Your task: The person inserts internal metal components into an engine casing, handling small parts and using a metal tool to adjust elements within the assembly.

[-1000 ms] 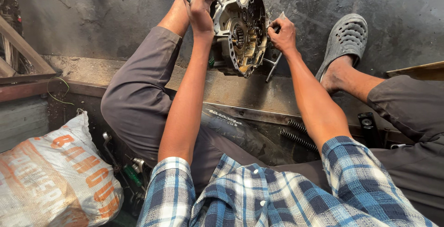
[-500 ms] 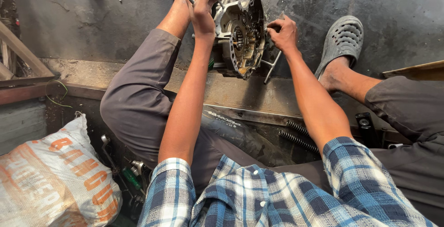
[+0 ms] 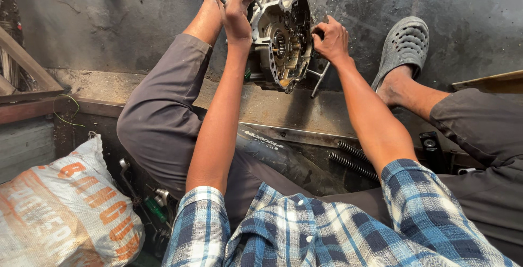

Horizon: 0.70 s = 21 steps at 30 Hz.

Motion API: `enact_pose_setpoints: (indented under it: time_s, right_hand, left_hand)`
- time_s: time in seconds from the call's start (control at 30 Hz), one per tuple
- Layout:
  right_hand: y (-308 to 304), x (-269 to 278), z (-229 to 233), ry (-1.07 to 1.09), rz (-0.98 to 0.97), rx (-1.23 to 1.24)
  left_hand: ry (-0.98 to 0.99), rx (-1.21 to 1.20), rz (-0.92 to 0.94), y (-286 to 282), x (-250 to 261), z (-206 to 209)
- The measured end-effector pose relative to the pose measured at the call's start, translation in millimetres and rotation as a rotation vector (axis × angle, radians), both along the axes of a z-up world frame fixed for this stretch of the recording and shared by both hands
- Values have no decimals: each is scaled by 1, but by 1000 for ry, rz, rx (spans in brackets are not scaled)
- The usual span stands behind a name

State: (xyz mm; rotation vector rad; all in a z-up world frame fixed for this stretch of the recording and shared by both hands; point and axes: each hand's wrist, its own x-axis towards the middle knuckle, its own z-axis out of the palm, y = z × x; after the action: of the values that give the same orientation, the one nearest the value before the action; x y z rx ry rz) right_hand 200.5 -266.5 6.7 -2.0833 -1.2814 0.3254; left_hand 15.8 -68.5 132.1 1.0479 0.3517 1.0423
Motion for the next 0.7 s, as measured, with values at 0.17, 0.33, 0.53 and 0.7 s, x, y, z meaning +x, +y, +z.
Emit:
enact_pose_setpoints:
  time_s: [0.17,0.33,0.53,0.7]
  right_hand:
    - [1,6,-43,-46,-63,-23]
    - [16,21,-58,102,-283,103]
    - [39,39,-36,274,-555,219]
    - [57,48,-56,583,-453,278]
  left_hand:
    - [18,-24,5,-1,0,2]
    - [11,-16,11,1,-1,2]
    - [43,8,16,-4,1,7]
    - [63,-11,-8,-8,2,8]
